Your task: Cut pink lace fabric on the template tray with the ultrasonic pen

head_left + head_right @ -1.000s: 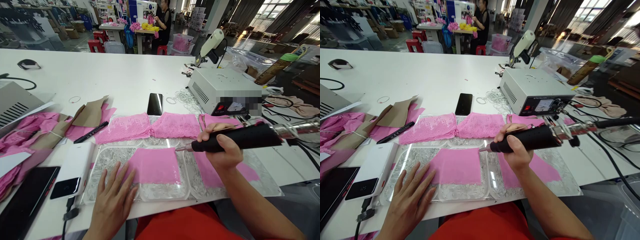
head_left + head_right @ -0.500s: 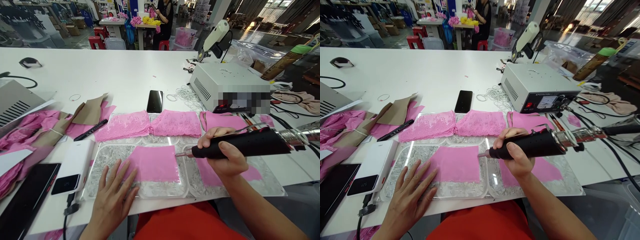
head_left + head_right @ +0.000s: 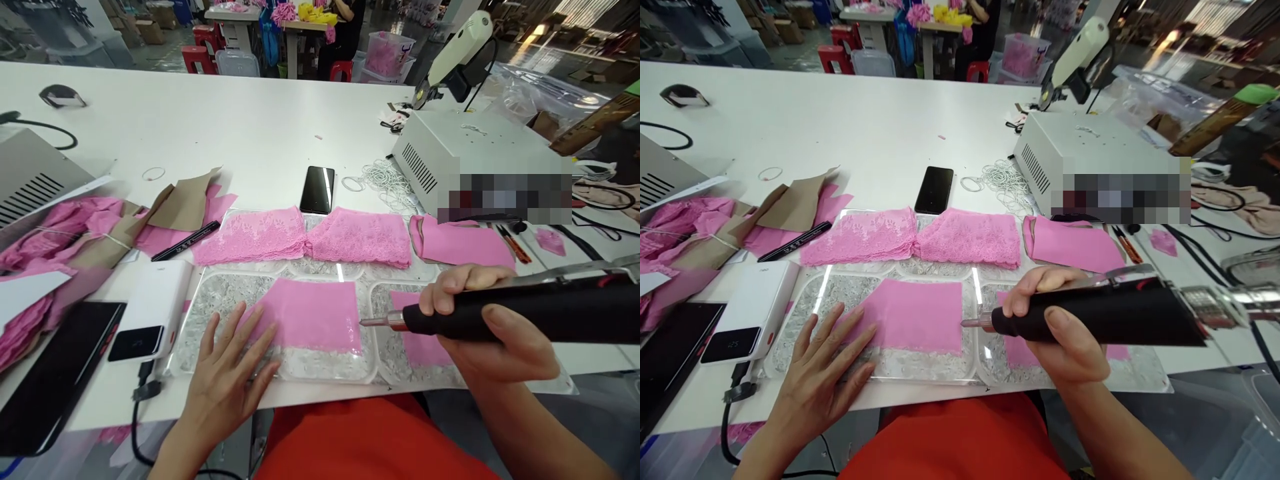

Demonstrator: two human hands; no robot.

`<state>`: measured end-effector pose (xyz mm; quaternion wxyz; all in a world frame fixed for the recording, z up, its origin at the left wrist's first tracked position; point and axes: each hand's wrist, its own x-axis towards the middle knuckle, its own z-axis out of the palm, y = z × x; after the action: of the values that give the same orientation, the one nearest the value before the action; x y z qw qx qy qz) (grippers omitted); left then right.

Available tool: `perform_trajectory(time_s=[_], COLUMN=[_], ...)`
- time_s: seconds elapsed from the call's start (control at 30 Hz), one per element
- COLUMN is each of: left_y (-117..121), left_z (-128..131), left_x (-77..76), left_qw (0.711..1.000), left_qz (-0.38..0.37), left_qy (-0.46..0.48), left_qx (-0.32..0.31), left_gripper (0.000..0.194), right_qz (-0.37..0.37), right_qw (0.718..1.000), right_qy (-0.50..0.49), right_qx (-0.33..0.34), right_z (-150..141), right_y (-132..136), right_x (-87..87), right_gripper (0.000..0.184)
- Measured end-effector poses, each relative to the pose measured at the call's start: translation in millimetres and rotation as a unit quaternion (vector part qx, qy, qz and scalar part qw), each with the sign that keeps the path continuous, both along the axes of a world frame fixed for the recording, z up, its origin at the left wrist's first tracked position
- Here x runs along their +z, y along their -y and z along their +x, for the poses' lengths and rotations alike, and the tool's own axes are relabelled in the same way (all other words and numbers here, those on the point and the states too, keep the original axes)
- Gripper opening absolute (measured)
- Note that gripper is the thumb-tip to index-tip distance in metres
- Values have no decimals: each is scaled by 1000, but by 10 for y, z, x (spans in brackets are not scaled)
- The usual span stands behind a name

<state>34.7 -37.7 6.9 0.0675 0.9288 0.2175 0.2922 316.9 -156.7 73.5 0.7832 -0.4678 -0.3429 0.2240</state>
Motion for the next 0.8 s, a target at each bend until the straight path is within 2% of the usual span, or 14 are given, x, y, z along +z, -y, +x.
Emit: perform_trajectory(time_s=[0.3,0.57,0.8], left_y=[8,6,-3], left_z=[4,8,-1], left_x=[6,14,10], left_qw=[1000,1000,1000], left_qz=[5,7,8], left_qy=[-9,-2,-4], left_qx=[5,-2,-2], left_gripper=[39,34,38], right_qz=[-2,7,4], right_qw=[1000,999,1000], right_qy=[8,11,9], right_qx=[15,43,28], right_z=[-64,-84,-50], right_y=[66,65,61], right_x=[-25,-30,-10], right_gripper=[19,15,16])
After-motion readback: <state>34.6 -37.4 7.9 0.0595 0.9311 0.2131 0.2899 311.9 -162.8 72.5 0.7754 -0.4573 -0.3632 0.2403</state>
